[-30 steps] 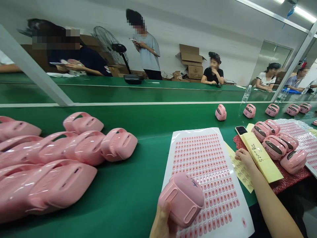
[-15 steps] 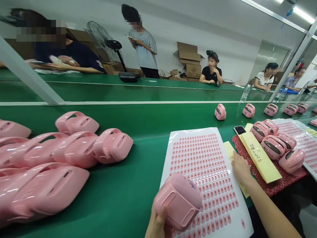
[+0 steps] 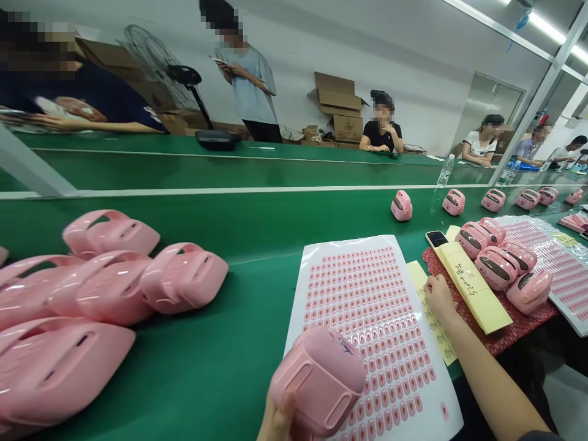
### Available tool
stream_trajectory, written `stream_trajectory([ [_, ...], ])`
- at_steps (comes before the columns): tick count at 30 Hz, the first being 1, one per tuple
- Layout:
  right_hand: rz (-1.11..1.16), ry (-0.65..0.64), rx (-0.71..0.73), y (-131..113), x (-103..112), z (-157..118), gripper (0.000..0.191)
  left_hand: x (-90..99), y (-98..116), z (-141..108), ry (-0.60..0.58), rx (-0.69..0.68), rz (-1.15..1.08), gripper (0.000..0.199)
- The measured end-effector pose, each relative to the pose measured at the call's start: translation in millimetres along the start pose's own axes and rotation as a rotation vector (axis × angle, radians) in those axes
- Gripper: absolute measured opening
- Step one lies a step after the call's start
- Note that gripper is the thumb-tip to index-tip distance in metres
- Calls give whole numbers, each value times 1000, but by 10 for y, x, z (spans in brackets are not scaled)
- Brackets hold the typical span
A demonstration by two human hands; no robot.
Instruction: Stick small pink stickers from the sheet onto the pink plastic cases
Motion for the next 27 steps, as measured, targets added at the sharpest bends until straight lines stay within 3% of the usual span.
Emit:
stream_trajectory([
  [10, 378, -93, -88, 70, 67, -57, 18, 0, -48, 60, -16, -5, 2, 72],
  [14, 538, -133, -135, -39, 122, -78, 25, 1, -62, 89, -30, -22, -3, 77],
  [18, 669, -241, -114, -494, 129, -273, 26, -104, -4, 98, -69, -44, 30, 75],
  [23, 769, -536, 50, -1315, -18, -757, 18, -289, 65, 104, -73, -77, 104, 76],
  [27, 721, -625, 99, -1580, -157, -956, 14, -336, 64, 104, -62, -126, 104, 78],
])
Point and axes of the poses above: each hand's wrist, its own z-axis towards the middle knuckle, its own x-axis out of the back of the hand, y = z × x, the point moved 5 cm from there along z, towards the middle knuckle, and after that the axes turned 4 degrees about x, right-handed, at the moved point
